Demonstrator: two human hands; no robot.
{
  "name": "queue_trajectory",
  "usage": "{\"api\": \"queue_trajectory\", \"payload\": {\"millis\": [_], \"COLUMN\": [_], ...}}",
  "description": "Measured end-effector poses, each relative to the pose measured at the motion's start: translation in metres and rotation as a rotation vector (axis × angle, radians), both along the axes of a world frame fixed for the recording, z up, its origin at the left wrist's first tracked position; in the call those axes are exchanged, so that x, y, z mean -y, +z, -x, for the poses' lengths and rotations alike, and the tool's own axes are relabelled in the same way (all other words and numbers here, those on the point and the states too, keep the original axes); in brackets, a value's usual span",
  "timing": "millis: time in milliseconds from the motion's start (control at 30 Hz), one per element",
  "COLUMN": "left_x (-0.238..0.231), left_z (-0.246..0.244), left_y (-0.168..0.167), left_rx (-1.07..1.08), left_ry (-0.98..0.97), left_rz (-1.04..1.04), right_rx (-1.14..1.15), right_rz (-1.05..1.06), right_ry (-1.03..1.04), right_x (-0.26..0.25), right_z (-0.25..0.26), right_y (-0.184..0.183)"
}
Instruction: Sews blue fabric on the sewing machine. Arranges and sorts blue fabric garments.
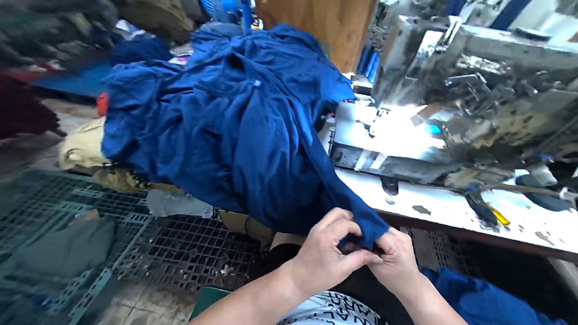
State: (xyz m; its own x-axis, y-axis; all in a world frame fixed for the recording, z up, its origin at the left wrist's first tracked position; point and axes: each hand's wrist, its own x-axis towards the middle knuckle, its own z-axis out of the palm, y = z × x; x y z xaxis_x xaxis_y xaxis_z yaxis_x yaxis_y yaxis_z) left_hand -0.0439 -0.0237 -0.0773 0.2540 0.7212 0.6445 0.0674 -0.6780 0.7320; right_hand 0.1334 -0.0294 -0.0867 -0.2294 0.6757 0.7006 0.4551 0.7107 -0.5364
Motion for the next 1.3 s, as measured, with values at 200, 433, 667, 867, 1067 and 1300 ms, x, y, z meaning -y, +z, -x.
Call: {"api": "queue_trajectory", "payload": {"millis": [200,433,667,867,1067,1300], "left_x": [-0.012,-0.029,-0.028,-0.012,-0.011,-0.032], "left_z": [0.023,0.079,0.119,0.102,0.114,0.096], "left_y": [0.027,0.085,0.093,0.091,0.065,0.050], "left_rx": [0.146,0.334,-0.224,-0.348,-0.405,-0.068], "left_ry": [-0.043,-0.115,-0.100,0.343,0.522,0.193], "left_rz": [0.238,0.567,-0.059,-0.364,-0.671,-0.365], "right_rx": [-0.174,-0.677,-0.460,-0.145,0.050,0.174], "right_rz": [0.372,0.826,0.524,0.099,-0.100,-0.077], "right_ry": [0.091,0.325,0.382,0.207,0.010,0.117], "right_x": [0.002,-0.020,-0.028,-0.021,-0.010,-0.022], "right_z": [-0.002,-0.043,-0.036,-0.035,-0.025,-0.028], "right_y": [0.026,0.058,0.073,0.075,0.068,0.070]}}
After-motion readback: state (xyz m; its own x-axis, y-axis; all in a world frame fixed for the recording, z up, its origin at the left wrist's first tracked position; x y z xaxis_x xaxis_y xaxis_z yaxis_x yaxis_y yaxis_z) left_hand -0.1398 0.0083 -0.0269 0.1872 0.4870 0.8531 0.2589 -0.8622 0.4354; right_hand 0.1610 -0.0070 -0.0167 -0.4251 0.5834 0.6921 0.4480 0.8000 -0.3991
